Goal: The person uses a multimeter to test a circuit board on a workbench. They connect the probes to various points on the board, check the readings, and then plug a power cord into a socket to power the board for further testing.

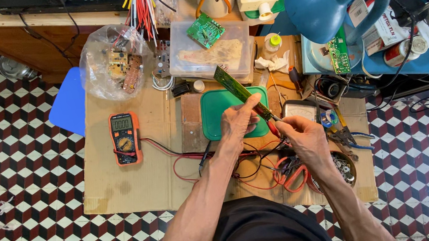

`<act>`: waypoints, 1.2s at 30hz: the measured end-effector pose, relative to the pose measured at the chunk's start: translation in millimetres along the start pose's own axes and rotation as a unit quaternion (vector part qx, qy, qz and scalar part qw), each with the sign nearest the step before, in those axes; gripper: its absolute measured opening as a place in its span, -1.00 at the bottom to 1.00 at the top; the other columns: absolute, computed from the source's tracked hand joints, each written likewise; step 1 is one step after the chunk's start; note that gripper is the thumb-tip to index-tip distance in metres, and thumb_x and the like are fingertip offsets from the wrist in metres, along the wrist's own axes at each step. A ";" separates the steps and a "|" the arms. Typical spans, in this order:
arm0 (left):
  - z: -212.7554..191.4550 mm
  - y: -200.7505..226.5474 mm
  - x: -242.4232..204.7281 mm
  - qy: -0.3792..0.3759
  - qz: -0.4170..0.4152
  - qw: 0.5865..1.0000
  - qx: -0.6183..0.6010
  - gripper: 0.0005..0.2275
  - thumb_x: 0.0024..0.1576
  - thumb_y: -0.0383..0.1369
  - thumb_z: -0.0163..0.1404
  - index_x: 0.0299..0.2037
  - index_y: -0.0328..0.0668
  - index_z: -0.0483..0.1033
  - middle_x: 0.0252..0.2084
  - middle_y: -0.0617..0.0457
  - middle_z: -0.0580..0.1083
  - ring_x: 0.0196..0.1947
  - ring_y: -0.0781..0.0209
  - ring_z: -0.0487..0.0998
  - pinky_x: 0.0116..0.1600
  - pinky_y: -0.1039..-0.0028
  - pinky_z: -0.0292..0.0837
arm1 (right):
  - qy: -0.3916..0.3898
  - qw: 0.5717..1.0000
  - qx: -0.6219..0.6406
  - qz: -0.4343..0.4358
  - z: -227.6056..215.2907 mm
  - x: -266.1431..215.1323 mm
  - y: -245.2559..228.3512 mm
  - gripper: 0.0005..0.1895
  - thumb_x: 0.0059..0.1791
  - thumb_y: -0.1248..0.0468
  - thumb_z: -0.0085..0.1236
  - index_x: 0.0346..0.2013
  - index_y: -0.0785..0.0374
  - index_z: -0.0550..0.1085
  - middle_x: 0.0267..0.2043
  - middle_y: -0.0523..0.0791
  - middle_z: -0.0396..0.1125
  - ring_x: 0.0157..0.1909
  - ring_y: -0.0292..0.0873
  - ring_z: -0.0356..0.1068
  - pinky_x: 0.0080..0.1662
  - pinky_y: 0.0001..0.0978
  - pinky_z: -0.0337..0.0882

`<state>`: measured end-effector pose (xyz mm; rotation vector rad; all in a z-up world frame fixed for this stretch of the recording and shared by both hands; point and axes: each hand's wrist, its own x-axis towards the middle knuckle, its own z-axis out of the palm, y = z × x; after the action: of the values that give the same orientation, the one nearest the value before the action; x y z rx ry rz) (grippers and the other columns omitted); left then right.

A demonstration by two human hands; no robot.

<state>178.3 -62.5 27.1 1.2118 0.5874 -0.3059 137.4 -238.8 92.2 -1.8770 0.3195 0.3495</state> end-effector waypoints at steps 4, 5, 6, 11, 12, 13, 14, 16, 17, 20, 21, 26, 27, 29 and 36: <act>1.0 0.2 4.3 0.017 -0.016 0.999 -0.022 -0.53 -0.11 0.06 0.29 -0.41 -0.26 0.55 -0.47 0.06 0.52 -0.51 0.32 0.56 -0.41 0.57 0.50 | 0.061 0.982 -0.139 -0.111 10.7 -6.1 -16.3 -0.69 0.00 0.14 0.23 -0.14 0.35 0.58 -0.36 -0.10 0.46 -0.37 -0.24 0.41 -0.32 -0.36 0.39; -0.5 0.4 4.6 0.019 -0.017 0.999 -0.026 -0.53 -0.10 0.05 0.30 -0.41 -0.27 0.54 -0.47 0.06 0.52 -0.51 0.31 0.56 -0.41 0.56 0.50 | 0.068 0.979 -0.158 -0.113 12.5 -6.5 -19.9 -0.69 0.01 0.13 0.23 -0.14 0.34 0.58 -0.35 -0.08 0.46 -0.38 -0.23 0.42 -0.33 -0.35 0.39; -1.6 0.6 5.2 0.022 -0.019 0.999 -0.031 -0.54 -0.10 0.03 0.30 -0.41 -0.28 0.53 -0.47 0.06 0.52 -0.52 0.30 0.55 -0.41 0.55 0.51 | 0.075 0.975 -0.176 -0.115 13.6 -6.3 -22.7 -0.69 0.01 0.13 0.23 -0.14 0.33 0.58 -0.35 -0.06 0.46 -0.40 -0.21 0.44 -0.33 -0.34 0.39; -7.5 1.1 9.0 0.023 -0.030 0.999 -0.023 -0.56 -0.13 0.00 0.32 -0.34 -0.23 0.53 -0.44 0.04 0.56 -0.47 0.28 0.62 -0.36 0.51 0.59 | 0.088 0.959 -0.204 -0.177 12.6 -3.4 -26.5 -0.72 0.00 0.15 0.25 -0.12 0.29 0.57 -0.29 -0.03 0.45 -0.37 -0.16 0.46 -0.33 -0.29 0.39; -8.4 0.8 9.3 0.023 -0.034 0.999 -0.024 -0.55 -0.13 -0.01 0.33 -0.34 -0.23 0.52 -0.44 0.03 0.57 -0.46 0.27 0.63 -0.34 0.51 0.60 | 0.087 0.957 -0.207 -0.185 11.9 -2.1 -26.0 -0.73 0.00 0.15 0.24 -0.13 0.28 0.57 -0.28 -0.04 0.44 -0.37 -0.16 0.46 -0.33 -0.28 0.40; -9.4 0.8 9.7 0.020 -0.037 0.999 -0.025 -0.56 -0.13 0.00 0.33 -0.34 -0.23 0.53 -0.43 0.03 0.57 -0.45 0.27 0.63 -0.33 0.51 0.60 | 0.087 0.954 -0.210 -0.194 11.5 -1.2 -25.0 -0.74 0.00 0.15 0.23 -0.13 0.27 0.57 -0.28 -0.05 0.43 -0.37 -0.16 0.46 -0.32 -0.27 0.40; -9.7 0.8 10.2 0.016 -0.039 0.999 -0.026 -0.56 -0.13 0.00 0.33 -0.34 -0.22 0.53 -0.43 0.03 0.56 -0.44 0.27 0.63 -0.31 0.50 0.61 | 0.088 0.945 -0.234 -0.211 10.8 0.1 -24.0 -0.73 0.00 0.14 0.26 -0.15 0.27 0.57 -0.29 -0.04 0.44 -0.36 -0.13 0.45 -0.31 -0.25 0.39; -11.0 1.5 10.6 0.010 -0.047 0.998 -0.029 -0.56 -0.13 0.00 0.32 -0.34 -0.22 0.53 -0.41 0.03 0.56 -0.41 0.26 0.63 -0.27 0.49 0.61 | 0.090 0.924 -0.279 -0.244 10.1 3.2 -22.1 -0.72 -0.02 0.12 0.30 -0.18 0.29 0.58 -0.31 -0.04 0.44 -0.35 -0.06 0.42 -0.29 -0.19 0.38; -12.0 2.1 10.5 0.008 -0.052 0.998 -0.031 -0.55 -0.13 0.00 0.32 -0.33 -0.22 0.53 -0.40 0.03 0.57 -0.39 0.26 0.63 -0.25 0.49 0.61 | 0.090 0.922 -0.284 -0.246 10.2 4.4 -21.0 -0.73 -0.02 0.13 0.30 -0.20 0.28 0.58 -0.31 -0.04 0.44 -0.34 -0.05 0.42 -0.28 -0.19 0.38; -14.4 4.2 7.8 -0.002 -0.050 0.998 -0.036 -0.56 -0.13 0.00 0.31 -0.31 -0.21 0.55 -0.36 0.05 0.57 -0.34 0.26 0.64 -0.18 0.47 0.61 | 0.101 0.908 -0.301 -0.273 11.9 6.7 -17.7 -0.75 -0.02 0.15 0.31 -0.23 0.28 0.57 -0.31 -0.03 0.43 -0.29 0.00 0.42 -0.25 -0.17 0.38; -15.3 4.9 6.1 -0.005 -0.046 0.998 -0.038 -0.56 -0.13 0.00 0.31 -0.30 -0.21 0.55 -0.34 0.06 0.58 -0.32 0.26 0.65 -0.16 0.47 0.61 | 0.112 0.897 -0.307 -0.298 13.0 6.6 -16.5 -0.76 -0.03 0.15 0.31 -0.24 0.29 0.57 -0.31 -0.02 0.43 -0.27 0.02 0.42 -0.24 -0.16 0.39; -19.0 8.3 -2.1 -0.031 -0.052 0.995 -0.077 -0.57 -0.12 0.01 0.31 -0.28 -0.17 0.58 -0.29 0.09 0.60 -0.26 0.28 0.66 -0.10 0.50 0.60 | 0.131 0.865 -0.330 -0.355 16.6 4.7 -12.9 -0.79 -0.02 0.20 0.30 -0.25 0.29 0.56 -0.31 0.00 0.43 -0.24 0.05 0.43 -0.21 -0.14 0.41; -19.6 8.9 -3.2 -0.037 -0.050 0.994 -0.085 -0.57 -0.12 0.01 0.31 -0.27 -0.16 0.58 -0.28 0.09 0.61 -0.25 0.30 0.66 -0.10 0.51 0.59 | 0.133 0.864 -0.331 -0.357 17.5 4.1 -12.8 -0.80 -0.02 0.20 0.30 -0.26 0.29 0.56 -0.32 0.00 0.43 -0.25 0.06 0.43 -0.22 -0.14 0.40; -19.1 9.9 -3.8 -0.031 -0.048 0.995 -0.084 -0.57 -0.13 0.01 0.31 -0.27 -0.16 0.58 -0.28 0.09 0.61 -0.25 0.29 0.67 -0.09 0.51 0.59 | 0.134 0.860 -0.331 -0.363 18.1 4.1 -13.3 -0.80 -0.02 0.20 0.30 -0.26 0.29 0.55 -0.33 0.01 0.43 -0.26 0.07 0.42 -0.22 -0.13 0.40; -14.0 7.6 -2.6 0.000 -0.045 0.997 -0.059 -0.53 -0.15 0.04 0.31 -0.29 -0.21 0.60 -0.31 0.06 0.61 -0.28 0.29 0.66 -0.13 0.51 0.61 | 0.124 0.862 -0.334 -0.360 16.1 4.6 -13.3 -0.82 -0.01 0.24 0.29 -0.26 0.31 0.55 -0.34 0.01 0.42 -0.26 0.07 0.42 -0.22 -0.12 0.39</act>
<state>176.5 -47.0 31.4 1.0733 0.6519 -0.3429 145.4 -219.5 96.9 -2.5627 -0.4047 -0.3520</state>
